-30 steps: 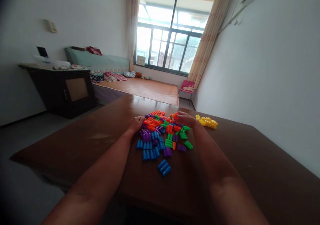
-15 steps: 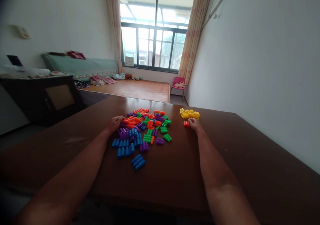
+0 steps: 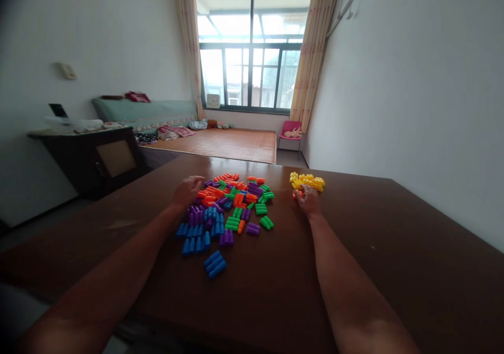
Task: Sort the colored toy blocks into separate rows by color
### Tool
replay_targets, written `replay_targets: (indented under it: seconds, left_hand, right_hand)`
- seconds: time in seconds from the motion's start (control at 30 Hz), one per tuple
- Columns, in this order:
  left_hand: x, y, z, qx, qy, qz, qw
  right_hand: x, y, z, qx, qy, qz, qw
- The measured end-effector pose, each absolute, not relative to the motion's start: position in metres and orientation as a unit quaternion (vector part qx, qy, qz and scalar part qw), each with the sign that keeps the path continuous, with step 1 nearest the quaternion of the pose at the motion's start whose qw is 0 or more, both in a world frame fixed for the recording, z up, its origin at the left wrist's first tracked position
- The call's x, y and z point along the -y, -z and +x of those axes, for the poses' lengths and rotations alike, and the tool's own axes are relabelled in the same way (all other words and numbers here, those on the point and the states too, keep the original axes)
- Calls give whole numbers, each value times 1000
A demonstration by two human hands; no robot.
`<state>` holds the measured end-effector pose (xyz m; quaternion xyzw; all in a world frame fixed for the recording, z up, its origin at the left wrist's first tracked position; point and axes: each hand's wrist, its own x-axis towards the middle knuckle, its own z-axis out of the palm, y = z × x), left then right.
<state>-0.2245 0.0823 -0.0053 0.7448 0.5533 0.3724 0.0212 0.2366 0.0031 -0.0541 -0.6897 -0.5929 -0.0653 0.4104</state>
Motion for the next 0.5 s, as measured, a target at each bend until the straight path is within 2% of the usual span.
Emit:
replay_targets:
  seconds: [0.1, 0.23, 0.33, 0.5]
  left_hand:
    - [-87, -13, -179, -482, -296, 824, 24]
    - [-110, -28, -108, -465, -218, 853, 92]
    - [-131, -27, -66, -496, -215, 826, 161]
    - [-151, -12, -34, -519, -249, 789, 215]
  right_hand:
    - [-5, 51, 229, 592, 110, -661, 446]
    - [-4, 49, 224, 606, 111, -646, 450]
    - [-4, 50, 225, 615, 113, -642, 444]
    - [-5, 53, 228, 617, 116, -637, 447]
